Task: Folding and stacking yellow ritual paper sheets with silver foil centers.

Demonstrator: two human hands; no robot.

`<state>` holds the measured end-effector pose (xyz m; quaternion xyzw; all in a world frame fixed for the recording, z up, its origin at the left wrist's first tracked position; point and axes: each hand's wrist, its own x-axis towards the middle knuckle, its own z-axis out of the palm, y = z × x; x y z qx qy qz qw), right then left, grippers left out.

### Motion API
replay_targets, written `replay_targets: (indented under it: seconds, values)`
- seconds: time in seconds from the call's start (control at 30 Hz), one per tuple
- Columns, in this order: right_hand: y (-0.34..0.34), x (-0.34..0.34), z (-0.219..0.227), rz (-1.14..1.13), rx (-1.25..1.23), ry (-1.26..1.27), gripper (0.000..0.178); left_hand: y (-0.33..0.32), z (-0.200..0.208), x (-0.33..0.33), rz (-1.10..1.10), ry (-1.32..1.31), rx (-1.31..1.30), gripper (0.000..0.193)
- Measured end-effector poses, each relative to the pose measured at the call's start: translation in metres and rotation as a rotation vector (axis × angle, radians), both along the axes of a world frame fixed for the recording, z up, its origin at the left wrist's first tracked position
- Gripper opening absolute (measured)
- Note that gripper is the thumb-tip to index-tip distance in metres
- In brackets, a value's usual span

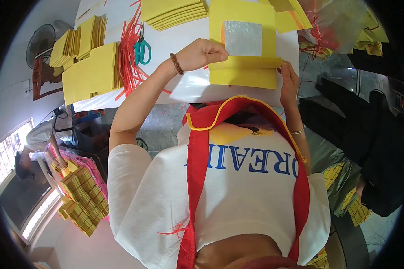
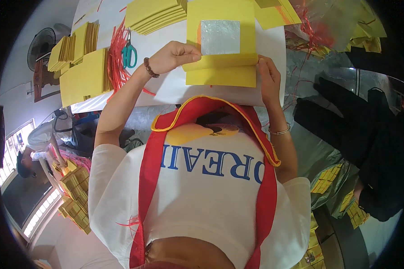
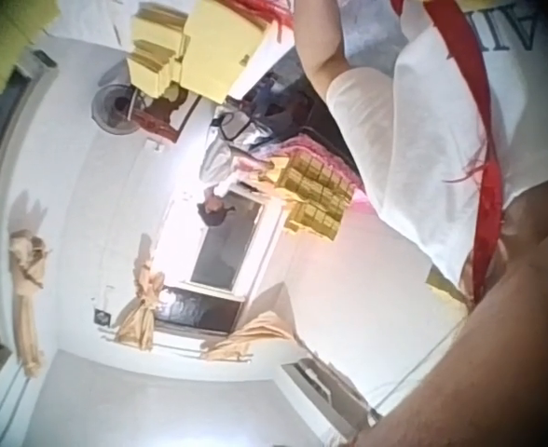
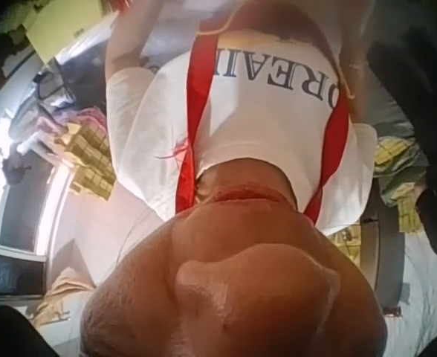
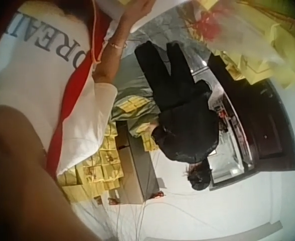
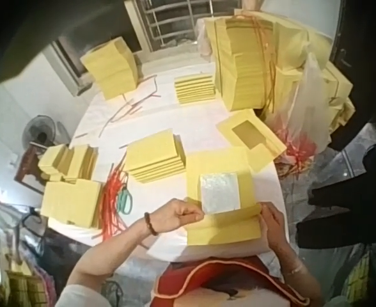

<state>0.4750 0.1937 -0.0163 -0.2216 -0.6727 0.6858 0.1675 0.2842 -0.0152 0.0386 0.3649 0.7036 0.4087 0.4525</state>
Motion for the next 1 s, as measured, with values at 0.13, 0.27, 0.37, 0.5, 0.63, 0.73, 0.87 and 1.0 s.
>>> replay_targets:
  seconds: [0.13,0.27,0.37,0.5,0.63,0.73,0.87,1.0]
  values:
    - [0.002,0.002,-0.002,0.067,-0.017,0.055,0.028,0.001,-0.007,-0.004,-0.001,-0.03,0.048,0.023]
    - [0.004,0.005,-0.004,0.107,-0.008,0.055,0.029,0.003,-0.006,-0.009,-0.063,-0.046,0.034,0.022]
    - [0.004,0.003,-0.002,0.104,-0.035,0.06,0.025,0.003,-0.007,-0.008,-0.051,-0.039,0.029,0.022]
    - [0.006,-0.001,-0.009,0.101,0.107,-0.022,0.023,0.003,-0.003,-0.009,-0.055,-0.051,-0.014,0.029]
    - [0.003,-0.004,-0.005,0.089,-0.089,-0.038,0.02,-0.011,0.019,-0.006,-0.288,0.521,0.203,0.055]
    - [0.003,-0.004,-0.008,0.096,-0.173,-0.029,0.022,-0.018,0.0,0.004,-0.175,0.928,0.198,0.048]
    - [0.008,-0.003,-0.007,0.115,-0.024,-0.012,0.028,-0.016,-0.017,0.019,-0.098,1.192,0.118,0.058]
    - [0.0,-0.009,0.034,0.034,0.693,0.109,0.036,-0.021,0.0,0.025,-0.067,1.281,0.252,0.048]
